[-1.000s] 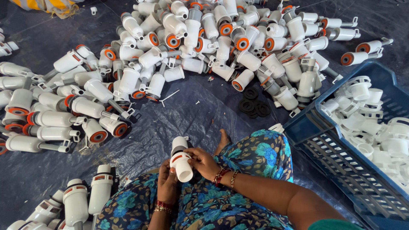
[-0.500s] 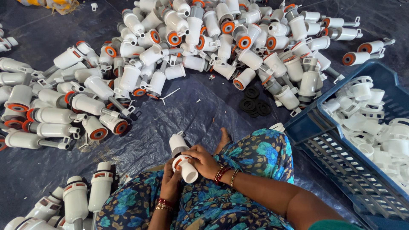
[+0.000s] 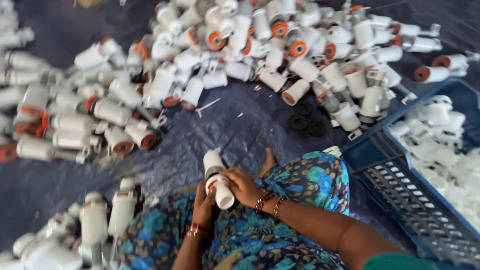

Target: The person sits on the floor and assembles white cylindrical plastic parts with orange rings. They pick up a part, insert a black rubber ring, and then screw on a white cap. The person repeats this process with multiple parts, placing the finished assemblies into a blue crate.

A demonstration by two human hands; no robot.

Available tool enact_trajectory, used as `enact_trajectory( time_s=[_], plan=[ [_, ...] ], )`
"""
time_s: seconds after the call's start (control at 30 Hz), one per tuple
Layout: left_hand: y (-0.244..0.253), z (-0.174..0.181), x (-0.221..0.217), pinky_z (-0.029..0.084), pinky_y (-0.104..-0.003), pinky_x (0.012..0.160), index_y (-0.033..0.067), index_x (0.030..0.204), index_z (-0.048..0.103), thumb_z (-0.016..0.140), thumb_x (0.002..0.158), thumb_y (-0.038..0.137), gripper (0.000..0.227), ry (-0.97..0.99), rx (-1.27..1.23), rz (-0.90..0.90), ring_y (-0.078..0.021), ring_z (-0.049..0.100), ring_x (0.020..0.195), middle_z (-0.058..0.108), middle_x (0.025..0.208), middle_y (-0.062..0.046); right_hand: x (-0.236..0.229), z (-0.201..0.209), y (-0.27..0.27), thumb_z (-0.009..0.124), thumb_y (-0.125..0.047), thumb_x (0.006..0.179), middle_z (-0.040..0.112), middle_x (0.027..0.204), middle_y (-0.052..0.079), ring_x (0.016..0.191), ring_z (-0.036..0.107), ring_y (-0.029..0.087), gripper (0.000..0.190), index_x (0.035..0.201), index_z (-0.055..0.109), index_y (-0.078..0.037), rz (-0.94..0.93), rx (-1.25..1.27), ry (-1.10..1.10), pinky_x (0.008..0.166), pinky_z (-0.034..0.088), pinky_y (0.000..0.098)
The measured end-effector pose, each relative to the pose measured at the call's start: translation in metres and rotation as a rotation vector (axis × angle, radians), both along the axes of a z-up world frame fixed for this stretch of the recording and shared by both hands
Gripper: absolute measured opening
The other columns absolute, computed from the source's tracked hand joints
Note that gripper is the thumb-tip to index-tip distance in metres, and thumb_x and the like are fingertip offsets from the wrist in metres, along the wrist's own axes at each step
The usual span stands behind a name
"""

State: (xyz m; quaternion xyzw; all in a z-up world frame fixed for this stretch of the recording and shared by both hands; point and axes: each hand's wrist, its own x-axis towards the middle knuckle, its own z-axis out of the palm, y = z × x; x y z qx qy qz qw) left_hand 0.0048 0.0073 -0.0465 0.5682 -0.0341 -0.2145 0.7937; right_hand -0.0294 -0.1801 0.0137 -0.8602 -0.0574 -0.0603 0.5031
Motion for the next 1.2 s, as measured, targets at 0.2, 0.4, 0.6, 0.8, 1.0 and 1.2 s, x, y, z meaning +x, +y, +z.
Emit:
enact_trajectory(
  time_s=[0.2,0.4,0.6,0.8,1.0,1.2],
  plan=[
    [-0.006,-0.009,0.003,0.050,-0.031,0.096,0.0042,0.133,0.054,0.066,0.099,0.027,0.042,-0.059,0.022,0.020,-0.0155,0.061,0.110,0.065,0.121,-0.007,0.004,-0.006,-0.005,0.063,-0.020,0.100,0.061,0.123,0.012,0.110,0.066,0.026,0.038,0.136,0.062,-0.007,0.038,0.066,-0.039,0.092,0.057,0.0353],
    [-0.001,-0.009,-0.003,0.052,-0.032,0.095,0.0059,0.135,0.053,0.066,0.098,0.028,0.045,0.015,0.019,-0.054,-0.0157,0.062,0.110,0.065,0.121,-0.008,0.004,-0.015,-0.007,0.062,-0.024,0.102,0.064,0.120,0.011,0.107,0.066,0.025,0.033,0.131,0.065,-0.007,0.006,0.044,-0.001,0.091,0.056,0.0376],
    [0.001,-0.016,0.002,0.054,-0.033,0.091,0.0056,0.138,0.055,0.062,0.099,0.028,0.045,0.025,0.114,-0.106,-0.0179,0.065,0.110,0.068,0.124,-0.011,0.004,-0.026,-0.006,0.061,-0.025,0.103,0.066,0.117,0.011,0.108,0.065,0.026,0.032,0.129,0.067,-0.007,-0.006,-0.001,-0.012,0.092,0.054,0.0403],
    [0.004,-0.011,-0.002,0.053,-0.034,0.096,0.0074,0.139,0.054,0.062,0.096,0.025,0.047,0.053,0.039,0.036,-0.0193,0.065,0.114,0.066,0.128,-0.009,0.004,-0.025,-0.003,0.061,-0.025,0.102,0.064,0.122,0.013,0.109,0.065,0.026,0.036,0.133,0.064,-0.008,0.016,0.073,0.051,0.092,0.056,0.0395],
    [0.004,-0.015,-0.006,0.052,-0.034,0.095,0.0059,0.137,0.050,0.066,0.095,0.019,0.047,-0.093,-0.024,0.095,-0.0182,0.063,0.113,0.064,0.126,-0.010,0.008,-0.035,-0.007,0.060,-0.022,0.103,0.067,0.126,0.012,0.113,0.067,0.024,0.033,0.132,0.062,-0.005,-0.031,0.320,0.085,0.097,0.056,0.0362],
    [-0.005,-0.025,-0.003,0.053,-0.032,0.092,0.0005,0.129,0.063,0.065,0.100,0.024,0.037,0.002,-0.048,0.295,-0.0173,0.066,0.105,0.070,0.120,-0.010,0.006,-0.042,0.006,0.061,-0.021,0.101,0.065,0.126,0.011,0.111,0.067,0.022,0.035,0.132,0.058,-0.006,-0.062,0.375,0.220,0.095,0.055,0.0340]
  ],
)
